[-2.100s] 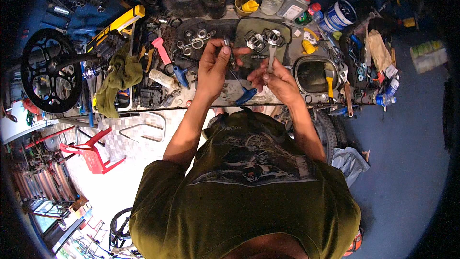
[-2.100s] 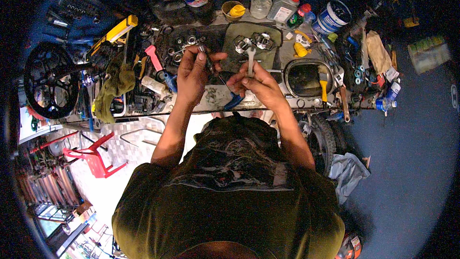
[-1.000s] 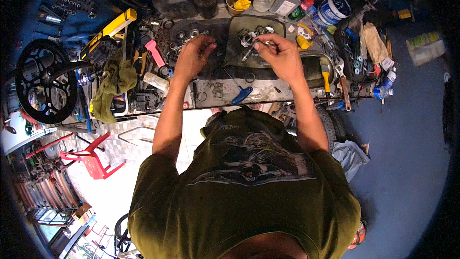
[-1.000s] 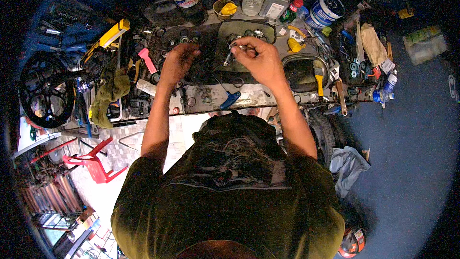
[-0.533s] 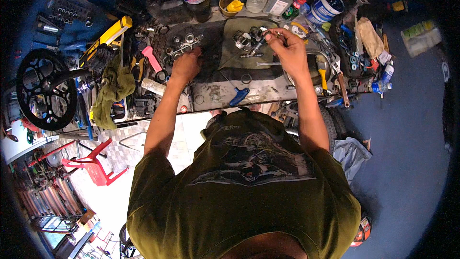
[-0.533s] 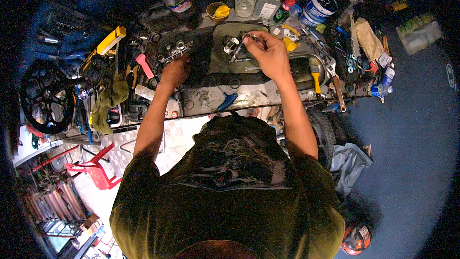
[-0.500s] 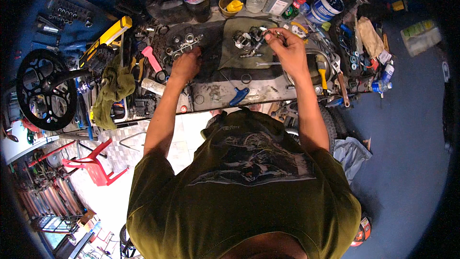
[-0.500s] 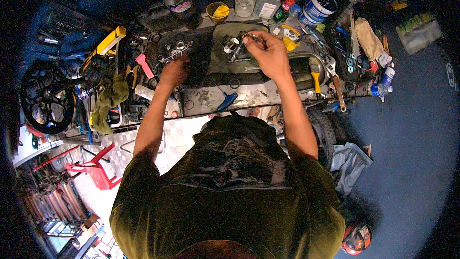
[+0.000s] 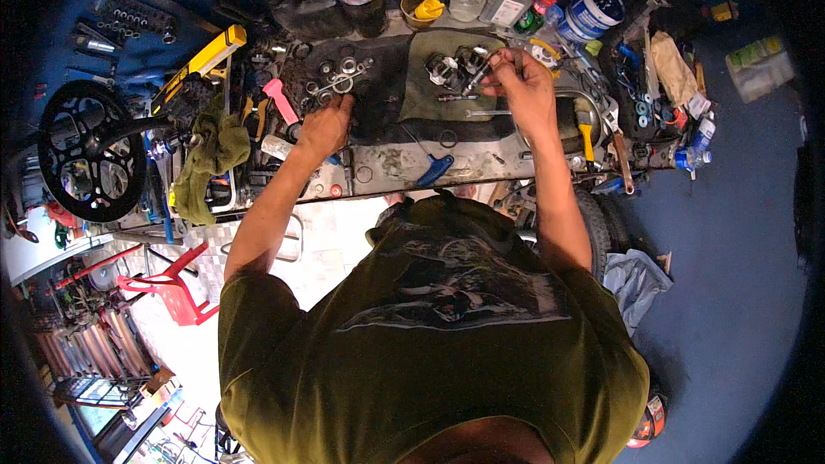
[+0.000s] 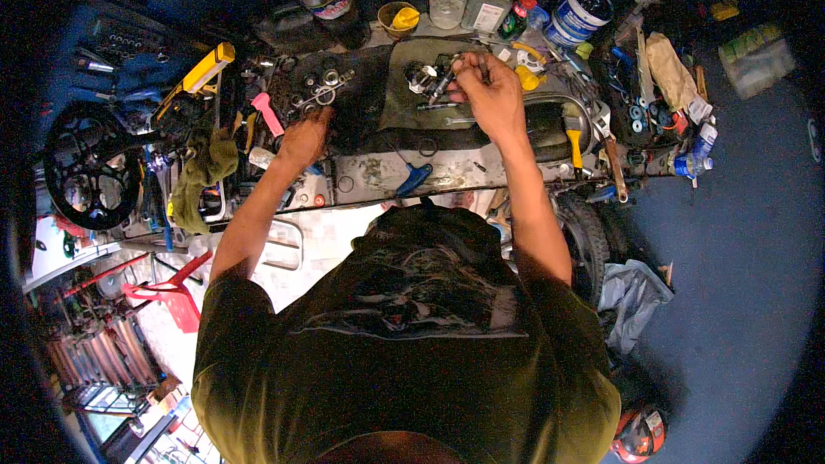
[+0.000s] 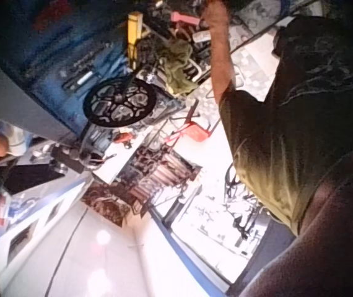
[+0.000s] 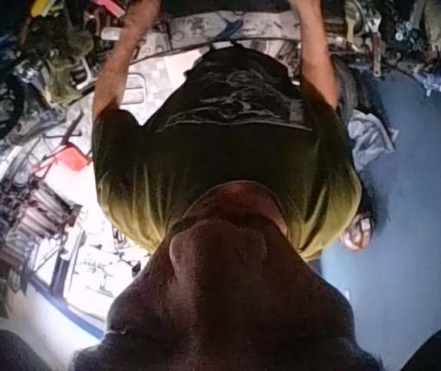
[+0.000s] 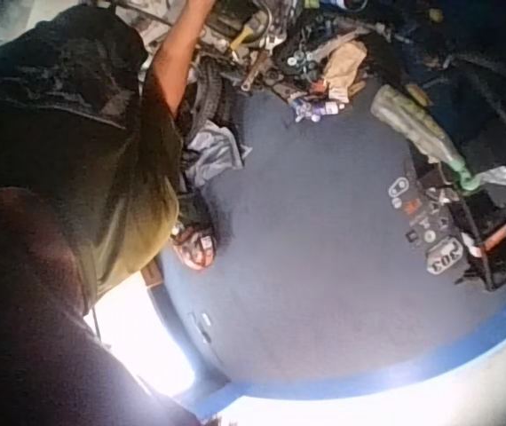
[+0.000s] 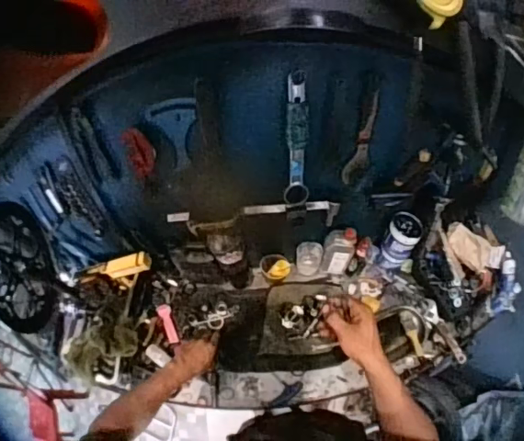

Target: The person assembles small mechanical parts on a cluttered workbench. They use a cloth to wipe components and a screwdriver to tighten screws, handling each piece individually.

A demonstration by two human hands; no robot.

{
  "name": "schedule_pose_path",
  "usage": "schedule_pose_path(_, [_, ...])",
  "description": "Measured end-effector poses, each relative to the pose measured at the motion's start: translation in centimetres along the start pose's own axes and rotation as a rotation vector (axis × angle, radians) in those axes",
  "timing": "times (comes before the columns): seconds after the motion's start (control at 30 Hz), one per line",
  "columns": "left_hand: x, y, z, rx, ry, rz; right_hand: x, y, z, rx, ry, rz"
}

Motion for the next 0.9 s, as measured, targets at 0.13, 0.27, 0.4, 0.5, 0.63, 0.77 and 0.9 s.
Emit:
schedule_pose_path(0.13, [-1.4,-0.2,0.3,0.139,0.004,0.067,0.4,0.4,0.6,0.017,-0.096,-0.006])
schedule_pose_path(0.27, [-1.1,0.3,-0.6,0.23,-0.042,0.098,0.8,0.8,0.8,0.004,-0.077,-0.004])
schedule_pose_path(0.4, [-2.5,1.4,1.0,0.015,-0.014,-0.051,1.0,1.0,1.3,-0.025,-0.061,-0.005])
schedule_pose_path(0.5, [-2.4,2.4,1.0,0.056,-0.02,-0.025,0.8,1.0,1.8,-0.011,-0.093,-0.01])
schedule_pose_path(0.63, [-2.8,3.2,-1.2,0.101,-0.101,-0.012,0.8,1.1,1.7,-0.016,-0.065,-0.002])
schedule_pose_path(0.77, [-4.2,4.2,-4.1,0.031,0.035,-0.224,0.6,1.3,1.6,-0.007,-0.06,-0.034])
schedule_pose_path(0.9, [-4.6,5.3,-2.1,0.148,1.135,-0.229,-1.4,2.4,3.0,-0.038,-0.111,-0.071])
Point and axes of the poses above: each hand's wrist, its own y-axis away from the middle knuckle, its own z-axis out of the palm, x = y × z, the point moved 10 cm from there along -y, towards the middle knuckle, and after that the axes turned 5 degrees about -z, right-handed, at the moved point
